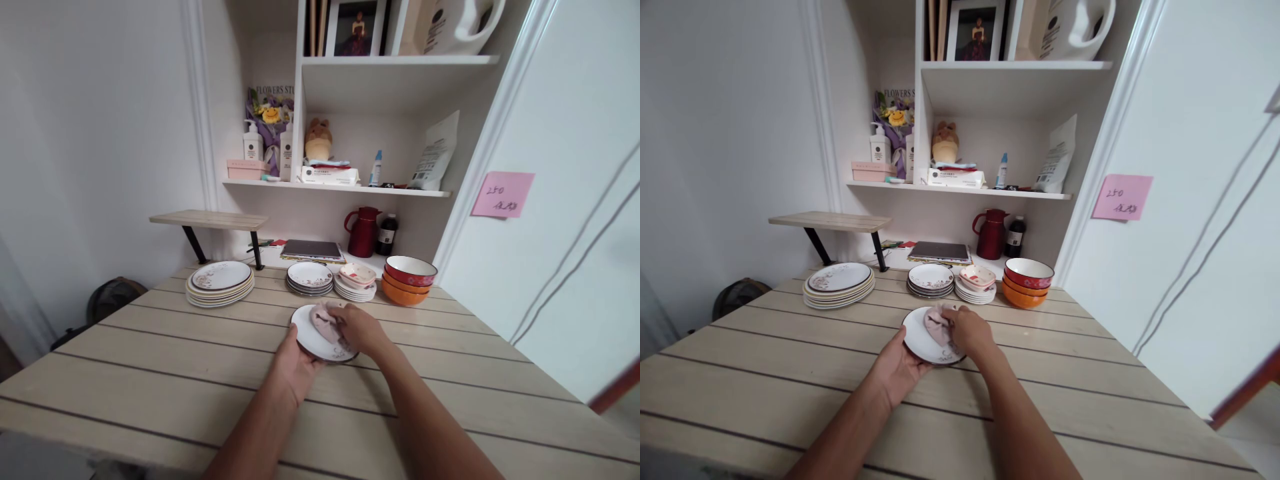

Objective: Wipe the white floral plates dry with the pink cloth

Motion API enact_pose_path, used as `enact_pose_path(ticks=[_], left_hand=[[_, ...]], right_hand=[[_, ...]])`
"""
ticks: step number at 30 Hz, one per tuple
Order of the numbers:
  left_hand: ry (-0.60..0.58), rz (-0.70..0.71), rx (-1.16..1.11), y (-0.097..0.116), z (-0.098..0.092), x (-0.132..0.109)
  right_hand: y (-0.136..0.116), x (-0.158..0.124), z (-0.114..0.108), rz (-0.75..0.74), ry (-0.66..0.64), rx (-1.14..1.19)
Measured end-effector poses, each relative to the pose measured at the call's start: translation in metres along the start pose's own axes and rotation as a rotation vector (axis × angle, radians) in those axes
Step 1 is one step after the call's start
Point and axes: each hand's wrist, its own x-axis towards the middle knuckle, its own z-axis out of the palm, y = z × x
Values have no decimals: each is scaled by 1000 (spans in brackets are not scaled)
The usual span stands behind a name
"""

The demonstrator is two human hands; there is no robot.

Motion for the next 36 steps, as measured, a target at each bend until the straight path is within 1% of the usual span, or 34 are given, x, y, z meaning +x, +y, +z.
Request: enact_pose_path(ticks=[2, 5, 8, 10, 12, 14, 16, 18, 20, 22, 25, 27, 28, 30, 32, 34, 36], left_hand=[[10, 1, 3, 0, 0, 0], [23, 6, 4, 0, 1, -2], [16, 2, -8, 0, 1, -2], [10, -2, -6, 0, 0, -2], [3, -4, -4, 0, 0, -2], [1, -6, -12, 0, 0, -2], [9, -2, -27, 0, 0, -2], [31, -5, -36, 0, 1, -2], [45, -13, -38, 0, 1, -2], [32, -15, -31, 0, 0, -2], [-4, -6, -18, 0, -1, -2], [-11, 3, -17, 1, -1, -3], [-10, 7, -17, 1, 0, -4], [-8, 9, -10, 2, 1, -4], [-5, 9, -2, 2, 2, -4], [8, 9, -4, 1, 2, -3], [16, 5, -14, 1, 2, -2]], right_hand=[[10, -4, -4, -29, -22, 28], [16, -15, -15, -144, -99, 160], [8, -24, -23, -270, -157, 282], [-2, -27, -25, -355, -178, 296], [-9, -27, -22, -391, -180, 267], [-10, -24, -17, -343, -163, 215], [-6, -22, -15, -250, -130, 156], [1, -22, -16, -179, -102, 93], [5, -25, -21, -154, -108, 54], [4, -29, -27, -187, -148, 63], [-9, -34, -29, -324, -187, 125], [-21, -32, -23, -387, -163, 161], [-26, -29, -19, -379, -136, 170], [-34, -22, -9, -299, -53, 137], [-37, -12, -2, -220, -8, 75], [-34, -4, 1, -143, -2, 28], [-25, 2, 1, -70, -9, 5]])
